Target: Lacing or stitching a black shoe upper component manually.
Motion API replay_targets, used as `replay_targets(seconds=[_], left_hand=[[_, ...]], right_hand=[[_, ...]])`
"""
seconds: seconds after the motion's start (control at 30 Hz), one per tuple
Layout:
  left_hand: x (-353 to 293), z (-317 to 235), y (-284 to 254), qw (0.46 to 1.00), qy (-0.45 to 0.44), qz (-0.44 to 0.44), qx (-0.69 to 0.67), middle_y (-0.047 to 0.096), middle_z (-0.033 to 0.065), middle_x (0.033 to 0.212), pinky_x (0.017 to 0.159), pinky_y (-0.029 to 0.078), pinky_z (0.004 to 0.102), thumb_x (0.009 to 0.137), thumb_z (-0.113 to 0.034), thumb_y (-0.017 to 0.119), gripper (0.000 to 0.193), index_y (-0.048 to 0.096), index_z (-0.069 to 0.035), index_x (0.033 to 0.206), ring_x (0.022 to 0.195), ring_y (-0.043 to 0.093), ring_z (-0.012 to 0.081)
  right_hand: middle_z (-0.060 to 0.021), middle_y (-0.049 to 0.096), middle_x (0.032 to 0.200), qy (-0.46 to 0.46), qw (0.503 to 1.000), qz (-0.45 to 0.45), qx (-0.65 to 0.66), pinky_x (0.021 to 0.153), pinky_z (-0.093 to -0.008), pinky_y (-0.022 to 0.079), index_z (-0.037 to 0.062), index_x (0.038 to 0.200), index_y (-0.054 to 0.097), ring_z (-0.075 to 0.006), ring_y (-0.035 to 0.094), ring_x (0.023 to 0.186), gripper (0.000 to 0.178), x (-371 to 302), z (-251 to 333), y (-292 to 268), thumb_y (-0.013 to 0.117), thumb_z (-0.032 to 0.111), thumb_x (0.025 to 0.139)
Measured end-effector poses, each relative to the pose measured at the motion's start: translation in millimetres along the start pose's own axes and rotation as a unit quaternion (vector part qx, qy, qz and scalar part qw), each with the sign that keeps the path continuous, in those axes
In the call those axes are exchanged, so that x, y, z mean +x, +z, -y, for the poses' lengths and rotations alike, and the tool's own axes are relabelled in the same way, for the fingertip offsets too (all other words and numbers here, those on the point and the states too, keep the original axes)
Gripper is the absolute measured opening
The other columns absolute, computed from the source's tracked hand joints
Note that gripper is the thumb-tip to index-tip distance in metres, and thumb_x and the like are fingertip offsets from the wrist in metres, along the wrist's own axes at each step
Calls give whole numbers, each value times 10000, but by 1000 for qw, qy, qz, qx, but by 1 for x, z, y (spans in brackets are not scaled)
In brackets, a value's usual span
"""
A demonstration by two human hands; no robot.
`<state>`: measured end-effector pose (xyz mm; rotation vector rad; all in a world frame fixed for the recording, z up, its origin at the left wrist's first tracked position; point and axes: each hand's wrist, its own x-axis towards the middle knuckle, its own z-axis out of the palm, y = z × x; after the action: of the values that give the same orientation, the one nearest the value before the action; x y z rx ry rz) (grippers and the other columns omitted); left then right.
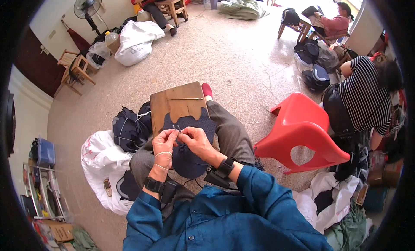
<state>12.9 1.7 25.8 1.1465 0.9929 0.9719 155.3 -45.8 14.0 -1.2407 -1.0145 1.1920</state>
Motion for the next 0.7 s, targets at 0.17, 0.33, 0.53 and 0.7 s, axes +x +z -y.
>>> replay_targets(seconds=[0.17, 0.33, 0.53, 0.7], left_hand=[[-4, 6, -1, 1000, 11, -6, 14, 705, 9, 863, 615, 466, 204, 953, -133, 702, 133, 708, -9, 1002, 719, 631, 70], [-7, 4, 4, 999, 26, -7, -27, 708, 4, 861, 639, 479, 212, 961, -129, 691, 132, 707, -11, 1018, 736, 626, 64], [-6, 17, -7, 995, 76, -46, 51, 679, 32, 905, 680, 517, 239, 968, -96, 666, 118, 683, 13, 1012, 794, 639, 96], [-31, 26, -14, 973, 148, -34, 173, 651, 80, 973, 768, 523, 286, 936, -48, 658, 87, 673, 2, 1006, 840, 645, 166]], right_hand=[[-13, 700, 859, -15, 999, 1, 33, 715, -228, 504, -32, 946, 683, -66, 617, 795, 227, 0, -2, 2, 643, 187, 990], [-23, 702, 852, -21, 997, 19, 69, 717, -240, 520, -34, 943, 686, -82, 632, 783, 227, -4, -4, 0, 639, 182, 992], [-46, 683, 802, 8, 997, 10, 81, 700, -256, 526, -10, 890, 660, -107, 639, 741, 236, -3, 3, -2, 595, 184, 1009], [-59, 677, 806, 32, 997, -2, 72, 688, -261, 532, -10, 898, 651, -126, 649, 723, 256, 0, -1, -7, 563, 196, 1022]])
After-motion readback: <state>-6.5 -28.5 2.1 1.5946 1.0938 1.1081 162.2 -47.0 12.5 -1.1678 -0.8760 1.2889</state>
